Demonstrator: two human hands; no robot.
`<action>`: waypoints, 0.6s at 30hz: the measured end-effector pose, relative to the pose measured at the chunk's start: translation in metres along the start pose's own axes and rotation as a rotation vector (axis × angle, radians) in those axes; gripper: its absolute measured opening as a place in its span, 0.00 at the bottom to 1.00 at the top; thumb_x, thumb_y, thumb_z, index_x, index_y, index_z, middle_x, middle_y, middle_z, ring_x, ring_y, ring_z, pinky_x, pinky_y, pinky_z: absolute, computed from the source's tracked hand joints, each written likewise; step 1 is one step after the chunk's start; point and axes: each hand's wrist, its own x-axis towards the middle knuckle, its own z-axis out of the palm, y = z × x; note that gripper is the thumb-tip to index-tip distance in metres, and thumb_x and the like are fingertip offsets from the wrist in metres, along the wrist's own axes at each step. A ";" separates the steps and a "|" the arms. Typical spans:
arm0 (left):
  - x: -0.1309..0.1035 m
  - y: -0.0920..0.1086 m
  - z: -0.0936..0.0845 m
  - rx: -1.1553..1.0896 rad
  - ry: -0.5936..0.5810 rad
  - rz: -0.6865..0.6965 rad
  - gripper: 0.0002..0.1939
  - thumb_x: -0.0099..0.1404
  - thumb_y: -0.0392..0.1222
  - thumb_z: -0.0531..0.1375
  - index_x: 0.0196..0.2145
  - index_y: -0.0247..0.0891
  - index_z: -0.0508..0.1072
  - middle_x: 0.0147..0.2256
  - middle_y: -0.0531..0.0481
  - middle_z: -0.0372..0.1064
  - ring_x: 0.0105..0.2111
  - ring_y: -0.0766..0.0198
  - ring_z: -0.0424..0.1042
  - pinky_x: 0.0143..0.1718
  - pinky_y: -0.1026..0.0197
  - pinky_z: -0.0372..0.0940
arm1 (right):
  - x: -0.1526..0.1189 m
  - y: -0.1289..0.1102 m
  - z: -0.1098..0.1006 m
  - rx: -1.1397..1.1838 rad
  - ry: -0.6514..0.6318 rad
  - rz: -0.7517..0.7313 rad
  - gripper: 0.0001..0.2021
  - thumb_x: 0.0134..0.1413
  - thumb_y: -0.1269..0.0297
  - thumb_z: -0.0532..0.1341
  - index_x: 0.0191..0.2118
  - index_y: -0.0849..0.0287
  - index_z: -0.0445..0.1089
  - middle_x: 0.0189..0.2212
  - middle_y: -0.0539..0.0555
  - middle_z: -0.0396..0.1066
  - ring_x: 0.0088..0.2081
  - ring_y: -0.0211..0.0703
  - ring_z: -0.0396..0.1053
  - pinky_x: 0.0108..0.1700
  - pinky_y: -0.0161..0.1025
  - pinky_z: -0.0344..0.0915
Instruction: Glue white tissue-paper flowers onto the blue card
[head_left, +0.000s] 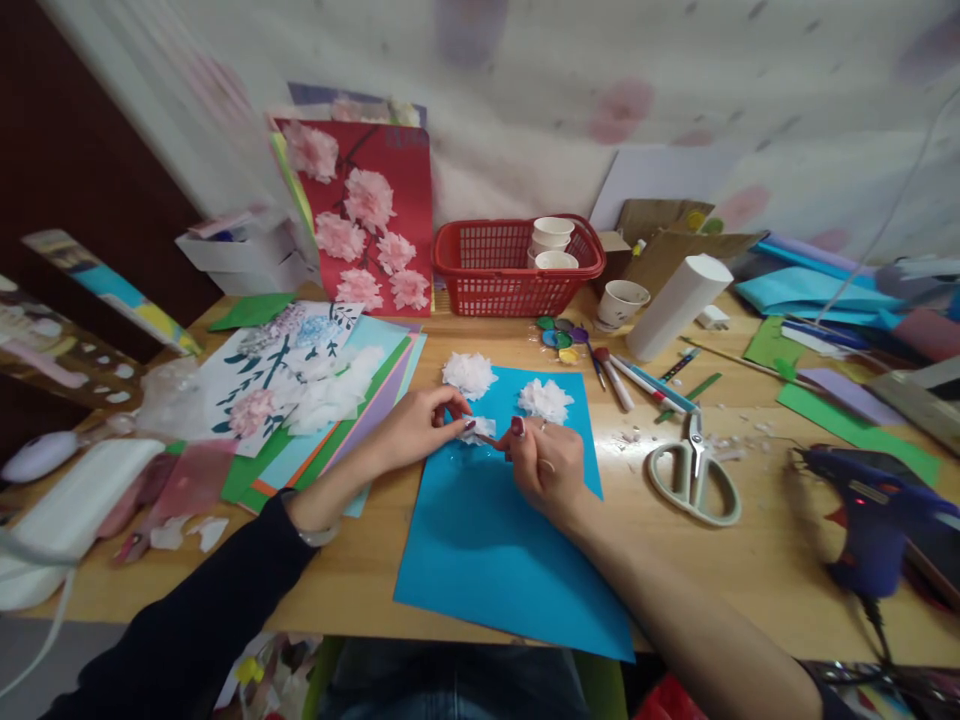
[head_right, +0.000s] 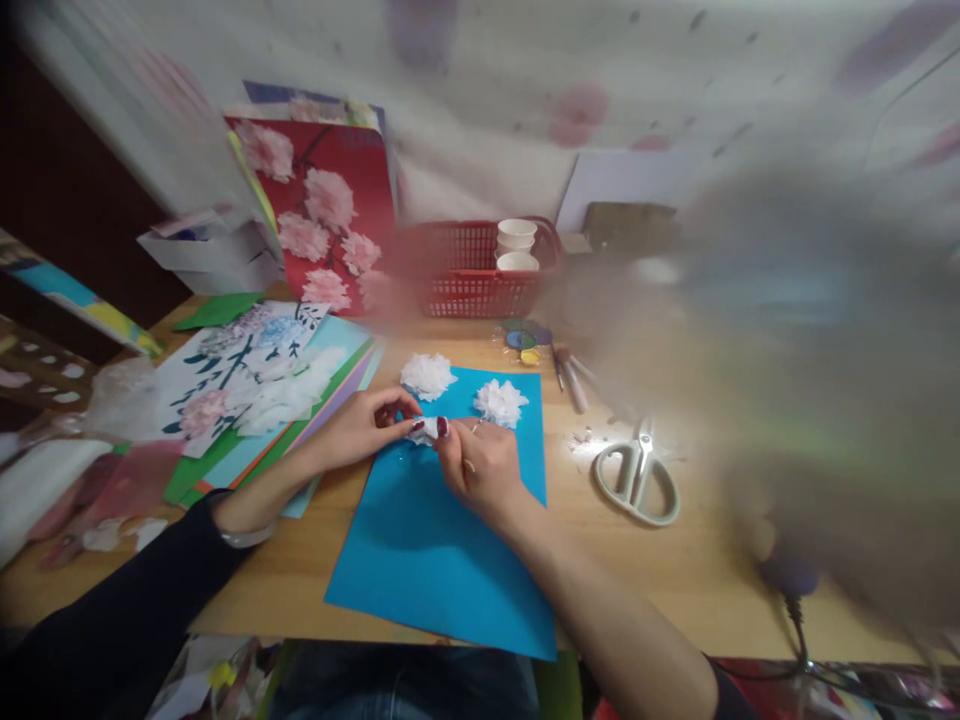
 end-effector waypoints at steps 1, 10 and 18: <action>-0.001 -0.001 -0.002 -0.001 0.006 0.011 0.11 0.63 0.47 0.62 0.39 0.38 0.74 0.32 0.51 0.73 0.30 0.63 0.69 0.30 0.62 0.62 | 0.000 0.001 0.000 -0.012 -0.002 0.002 0.27 0.72 0.63 0.46 0.22 0.59 0.69 0.14 0.50 0.67 0.16 0.33 0.65 0.23 0.32 0.58; -0.011 -0.027 -0.013 0.225 -0.149 0.148 0.41 0.50 0.55 0.73 0.59 0.46 0.65 0.61 0.43 0.62 0.62 0.43 0.58 0.61 0.43 0.54 | 0.007 -0.003 0.004 -0.077 -0.024 -0.005 0.28 0.72 0.64 0.44 0.20 0.59 0.66 0.13 0.50 0.65 0.15 0.34 0.64 0.22 0.33 0.56; -0.010 -0.020 -0.014 0.294 -0.225 0.095 0.47 0.52 0.56 0.72 0.65 0.48 0.59 0.64 0.43 0.60 0.63 0.42 0.54 0.61 0.43 0.51 | 0.005 -0.003 0.009 -0.006 -0.014 0.219 0.31 0.72 0.56 0.44 0.19 0.58 0.68 0.13 0.50 0.66 0.16 0.35 0.65 0.22 0.34 0.59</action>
